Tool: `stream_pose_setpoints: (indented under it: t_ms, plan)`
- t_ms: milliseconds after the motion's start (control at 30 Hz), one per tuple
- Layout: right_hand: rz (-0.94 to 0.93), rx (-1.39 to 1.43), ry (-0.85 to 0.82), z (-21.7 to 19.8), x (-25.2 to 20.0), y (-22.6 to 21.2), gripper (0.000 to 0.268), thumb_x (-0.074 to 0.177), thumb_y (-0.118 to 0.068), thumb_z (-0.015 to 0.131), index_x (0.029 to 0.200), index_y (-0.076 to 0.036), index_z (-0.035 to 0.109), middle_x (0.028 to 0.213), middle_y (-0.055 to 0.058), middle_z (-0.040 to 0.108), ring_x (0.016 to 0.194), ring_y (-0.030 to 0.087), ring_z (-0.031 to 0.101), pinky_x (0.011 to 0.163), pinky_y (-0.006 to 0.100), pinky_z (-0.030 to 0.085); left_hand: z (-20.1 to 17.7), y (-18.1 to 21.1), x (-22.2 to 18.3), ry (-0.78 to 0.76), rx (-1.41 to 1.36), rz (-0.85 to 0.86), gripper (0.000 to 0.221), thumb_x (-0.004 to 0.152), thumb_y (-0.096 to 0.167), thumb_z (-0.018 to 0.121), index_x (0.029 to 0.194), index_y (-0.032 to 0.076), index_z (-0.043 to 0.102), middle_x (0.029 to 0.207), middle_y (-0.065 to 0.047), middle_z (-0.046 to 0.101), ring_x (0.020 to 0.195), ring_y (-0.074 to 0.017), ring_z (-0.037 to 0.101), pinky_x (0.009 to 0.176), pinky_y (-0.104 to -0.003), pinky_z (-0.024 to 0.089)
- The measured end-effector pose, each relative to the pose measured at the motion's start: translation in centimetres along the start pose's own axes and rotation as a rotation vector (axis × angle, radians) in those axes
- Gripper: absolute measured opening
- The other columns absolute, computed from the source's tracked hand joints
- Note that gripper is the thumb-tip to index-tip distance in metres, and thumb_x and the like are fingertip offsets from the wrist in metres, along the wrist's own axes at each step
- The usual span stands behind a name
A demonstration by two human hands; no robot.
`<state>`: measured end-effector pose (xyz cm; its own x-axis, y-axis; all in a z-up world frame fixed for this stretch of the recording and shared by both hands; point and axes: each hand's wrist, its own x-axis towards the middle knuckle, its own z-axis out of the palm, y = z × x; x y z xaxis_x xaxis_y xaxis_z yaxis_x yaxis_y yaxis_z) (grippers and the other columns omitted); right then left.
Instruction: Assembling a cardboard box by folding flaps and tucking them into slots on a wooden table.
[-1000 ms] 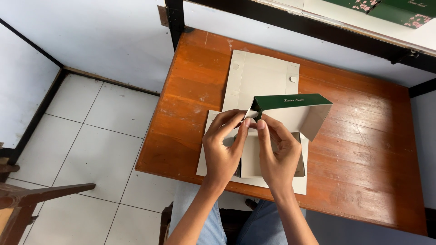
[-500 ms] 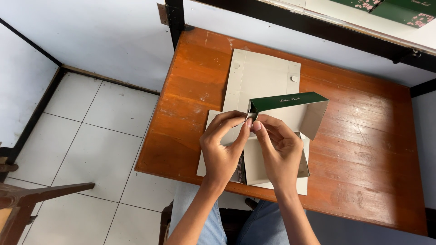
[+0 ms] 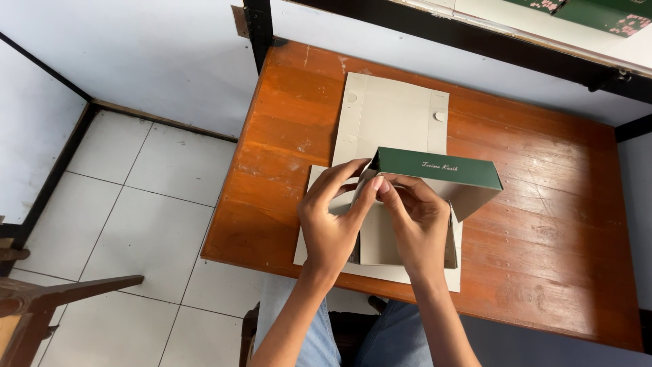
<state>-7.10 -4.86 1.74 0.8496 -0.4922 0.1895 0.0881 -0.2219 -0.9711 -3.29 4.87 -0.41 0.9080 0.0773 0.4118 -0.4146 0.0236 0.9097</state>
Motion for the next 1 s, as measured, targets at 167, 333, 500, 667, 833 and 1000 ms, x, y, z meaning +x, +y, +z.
stream_pose_setpoints:
  t_ms: [167, 333, 500, 667, 833, 1000]
  plan:
    - [0.003, 0.05, 0.037, 0.5, 0.1, 0.6, 0.012, 0.096, -0.01, 0.074, 0.099, 0.002, 0.075, 0.083, 0.011, 0.074, 0.077, 0.017, 0.069, 0.077, 0.038, 0.064, 0.2, -0.3, 0.1, 0.047, 0.104, 0.19, 0.024, 0.089, 0.01, 0.082, 0.113, 0.007, 0.078, 0.1, -0.008, 0.08, 0.089, -0.0218, 0.078, 0.075, -0.034, 0.067]
    - [0.035, 0.145, 0.053, 0.6, 0.3, 1.8, 0.016, 0.103, -0.013, 0.067, 0.095, 0.001, 0.071, 0.069, 0.01, 0.067, 0.064, 0.016, 0.065, 0.067, 0.034, 0.061, 0.6, -0.3, 0.1, 0.092, 0.213, 0.355, 0.018, 0.09, 0.005, 0.081, 0.108, 0.007, 0.079, 0.101, -0.007, 0.08, 0.087, -0.0195, 0.079, 0.076, -0.032, 0.068]
    - [0.125, 0.218, 0.12, 0.8, 0.5, 3.4, 0.02, 0.103, -0.017, 0.069, 0.091, -0.003, 0.075, 0.064, 0.003, 0.066, 0.055, 0.008, 0.059, 0.061, 0.027, 0.057, 0.8, -0.8, -0.2, 0.094, 0.297, 0.486, 0.017, 0.086, 0.001, 0.083, 0.102, 0.007, 0.08, 0.099, -0.006, 0.081, 0.085, -0.0186, 0.079, 0.075, -0.029, 0.067]
    - [0.051, 0.023, 0.112, 0.0, 0.1, 2.6, 0.019, 0.1, -0.009, 0.07, 0.083, -0.002, 0.076, 0.056, 0.008, 0.064, 0.052, 0.011, 0.054, 0.055, 0.029, 0.052, 0.4, -0.4, 0.4, 0.048, 0.28, 0.406, 0.018, 0.082, 0.003, 0.085, 0.098, 0.007, 0.078, 0.094, -0.005, 0.079, 0.08, -0.0184, 0.077, 0.07, -0.03, 0.067]
    - [-0.324, -0.382, 0.116, -2.1, -2.7, 0.3, 0.012, 0.098, -0.003, 0.067, 0.092, -0.005, 0.078, 0.061, 0.008, 0.067, 0.05, 0.017, 0.062, 0.054, 0.032, 0.051, 0.1, -0.4, 0.5, 0.022, 0.335, 0.406, 0.019, 0.082, 0.002, 0.085, 0.098, 0.007, 0.076, 0.091, -0.003, 0.076, 0.078, -0.0194, 0.075, 0.067, -0.032, 0.066]
    - [-0.482, -0.518, 0.431, -7.0, -4.9, 3.6, 0.016, 0.103, -0.009, 0.064, 0.104, 0.0, 0.051, 0.085, 0.009, 0.047, 0.071, 0.016, 0.041, 0.07, 0.03, 0.035, -0.5, -0.4, 0.5, -0.091, 0.435, 0.453, 0.017, 0.094, -0.005, 0.07, 0.108, 0.003, 0.065, 0.108, -0.008, 0.073, 0.097, -0.0208, 0.074, 0.08, -0.027, 0.062]
